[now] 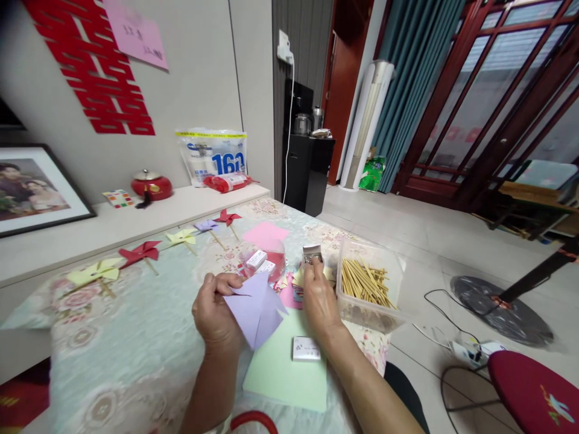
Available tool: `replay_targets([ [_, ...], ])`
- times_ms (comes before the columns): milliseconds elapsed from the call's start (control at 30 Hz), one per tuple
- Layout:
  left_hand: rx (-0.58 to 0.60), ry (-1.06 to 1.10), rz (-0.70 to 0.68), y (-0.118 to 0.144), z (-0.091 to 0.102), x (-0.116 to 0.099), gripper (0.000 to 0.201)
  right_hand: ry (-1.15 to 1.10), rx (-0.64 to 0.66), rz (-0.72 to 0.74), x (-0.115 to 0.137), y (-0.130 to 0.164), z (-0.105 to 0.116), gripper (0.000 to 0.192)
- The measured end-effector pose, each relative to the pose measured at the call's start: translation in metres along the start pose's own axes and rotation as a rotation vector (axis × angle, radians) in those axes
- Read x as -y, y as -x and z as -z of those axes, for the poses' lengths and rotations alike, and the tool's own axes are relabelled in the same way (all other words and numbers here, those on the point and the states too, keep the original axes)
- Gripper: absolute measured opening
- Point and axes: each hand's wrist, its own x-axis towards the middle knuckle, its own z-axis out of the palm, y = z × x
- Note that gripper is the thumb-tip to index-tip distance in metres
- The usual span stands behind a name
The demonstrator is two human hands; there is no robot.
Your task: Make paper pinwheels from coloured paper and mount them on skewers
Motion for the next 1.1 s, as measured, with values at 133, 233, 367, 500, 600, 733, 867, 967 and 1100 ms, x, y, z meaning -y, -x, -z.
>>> replay_targets([
  [133,0.139,0.129,0.221,0.004,0.000,-0.008,0.044,-0.687,-0.055,-0.028,0.001,0.020,0.012,0.034],
  [233,0.258,0.117,0.255,0.011,0.004,-0.010,0.045,-1.394,0.240,-0.256,0.011,0.033,0.025,0.042],
  [367,0.333,0.017,0.284,0.022,0.018,-0.014,0.047,-1.803,0.513,-0.385,0.028,0.043,0.035,0.056],
  [500,0.228,0.030,0.377,0.033,0.036,-0.019,0.034,-1.858,0.537,-0.379,0.040,0.042,0.037,0.071],
  [600,0.101,0.211,0.532,0.041,0.045,-0.020,0.043,-1.901,0.427,-0.403,0.045,0.035,0.034,0.067],
  [733,0.122,0.317,0.678,0.050,0.048,-0.019,0.059,-1.958,0.192,-0.427,0.047,0.029,0.024,0.052],
  [867,0.200,0.277,0.633,0.057,0.044,-0.015,0.063,-1.980,0.091,-0.435,0.046,0.030,0.010,0.040],
  [967,0.264,0.146,0.533,0.064,0.040,-0.011,0.052,-1.972,0.054,-0.452,0.043,0.034,0.003,0.038],
  [1100,0.313,0.000,0.448,0.071,0.037,-0.005,0.042,-1.957,0.049,-0.458,0.045,0.041,-0.001,0.040],
])
